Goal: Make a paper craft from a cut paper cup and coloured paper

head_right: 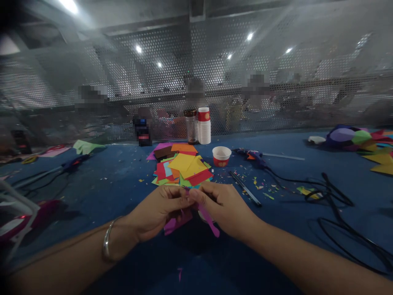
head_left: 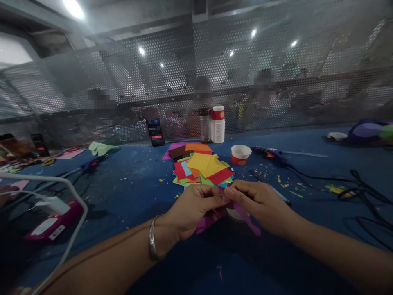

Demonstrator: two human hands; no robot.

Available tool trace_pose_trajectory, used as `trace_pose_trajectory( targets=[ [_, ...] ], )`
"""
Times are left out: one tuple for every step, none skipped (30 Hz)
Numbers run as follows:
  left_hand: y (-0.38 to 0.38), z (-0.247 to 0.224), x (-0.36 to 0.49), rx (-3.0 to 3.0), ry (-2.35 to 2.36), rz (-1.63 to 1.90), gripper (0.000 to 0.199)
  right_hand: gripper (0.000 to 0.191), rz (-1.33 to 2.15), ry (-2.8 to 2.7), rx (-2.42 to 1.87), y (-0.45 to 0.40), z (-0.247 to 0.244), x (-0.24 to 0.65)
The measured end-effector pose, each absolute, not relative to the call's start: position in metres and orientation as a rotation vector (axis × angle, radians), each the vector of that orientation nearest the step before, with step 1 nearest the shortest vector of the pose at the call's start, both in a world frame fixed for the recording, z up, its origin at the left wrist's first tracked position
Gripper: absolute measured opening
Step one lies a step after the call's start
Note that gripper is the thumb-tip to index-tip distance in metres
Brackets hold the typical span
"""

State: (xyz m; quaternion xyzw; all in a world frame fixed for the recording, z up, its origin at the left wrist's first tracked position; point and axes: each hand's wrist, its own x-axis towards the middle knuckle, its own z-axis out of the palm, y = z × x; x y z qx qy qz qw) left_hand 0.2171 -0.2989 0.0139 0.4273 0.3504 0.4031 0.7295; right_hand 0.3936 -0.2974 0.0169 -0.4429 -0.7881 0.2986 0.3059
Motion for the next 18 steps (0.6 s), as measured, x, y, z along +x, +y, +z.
trace_pose_trajectory(
  targets=[
    [-0.299,0.014,0.217,0.941,0.774,0.89,0.034,0.052,0.794,-2.085,-1.171,-0.297,0.017,0.394],
    [-0.299,0.014,0.217,0.941,0.777,0.889,0.034,0.052,0.798,-2.087,-1.171,-0.297,0.017,0.394],
    [-0.298,0.014,0.217,0.942,0.781,0.885,0.034,0.051,0.799,-2.088,-1.175,-0.297,0.016,0.394],
    [-0.298,0.014,0.217,0.948,0.787,0.874,0.034,0.051,0.796,-2.086,-1.178,-0.297,0.016,0.394],
    [-0.298,0.014,0.216,0.96,0.793,0.86,0.034,0.05,0.793,-2.081,-1.178,-0.296,0.016,0.394],
    [-0.297,0.014,0.216,0.976,0.8,0.846,0.034,0.049,0.796,-2.072,-1.175,-0.295,0.015,0.394],
    [-0.297,0.014,0.215,0.996,0.81,0.836,0.033,0.048,0.804,-2.059,-1.173,-0.294,0.015,0.394],
    [-0.296,0.013,0.214,1.016,0.822,0.83,0.032,0.047,0.816,-2.042,-1.17,-0.292,0.015,0.395],
    [-0.295,0.013,0.213,1.032,0.835,0.83,0.032,0.048,0.827,-2.021,-1.171,-0.291,0.015,0.395],
    [-0.294,0.013,0.212,1.04,0.845,0.839,0.031,0.049,0.837,-1.999,-1.177,-0.29,0.015,0.396],
    [-0.293,0.012,0.211,1.038,0.854,0.858,0.031,0.05,0.848,-1.975,-1.186,-0.289,0.015,0.396],
    [-0.291,0.012,0.209,1.031,0.861,0.884,0.029,0.052,0.863,-1.948,-1.195,-0.288,0.015,0.396],
    [-0.29,0.012,0.208,1.02,0.869,0.912,0.028,0.053,0.887,-1.918,-1.203,-0.287,0.015,0.397],
    [-0.288,0.011,0.207,1.009,0.877,0.939,0.028,0.054,0.921,-1.888,-1.212,-0.287,0.015,0.397],
    [-0.287,0.011,0.206,1.0,0.888,0.965,0.028,0.053,0.964,-1.856,-1.219,-0.287,0.015,0.397],
    [-0.286,0.012,0.206,0.993,0.899,0.991,0.028,0.053,1.01,-1.824,-1.222,-0.287,0.014,0.397],
    [-0.285,0.012,0.205,0.987,0.909,1.015,0.029,0.052,1.055,-1.794,-1.218,-0.286,0.014,0.398],
    [-0.284,0.012,0.205,0.982,0.917,1.039,0.029,0.052,1.094,-1.769,-1.211,-0.286,0.013,0.398]
  ],
)
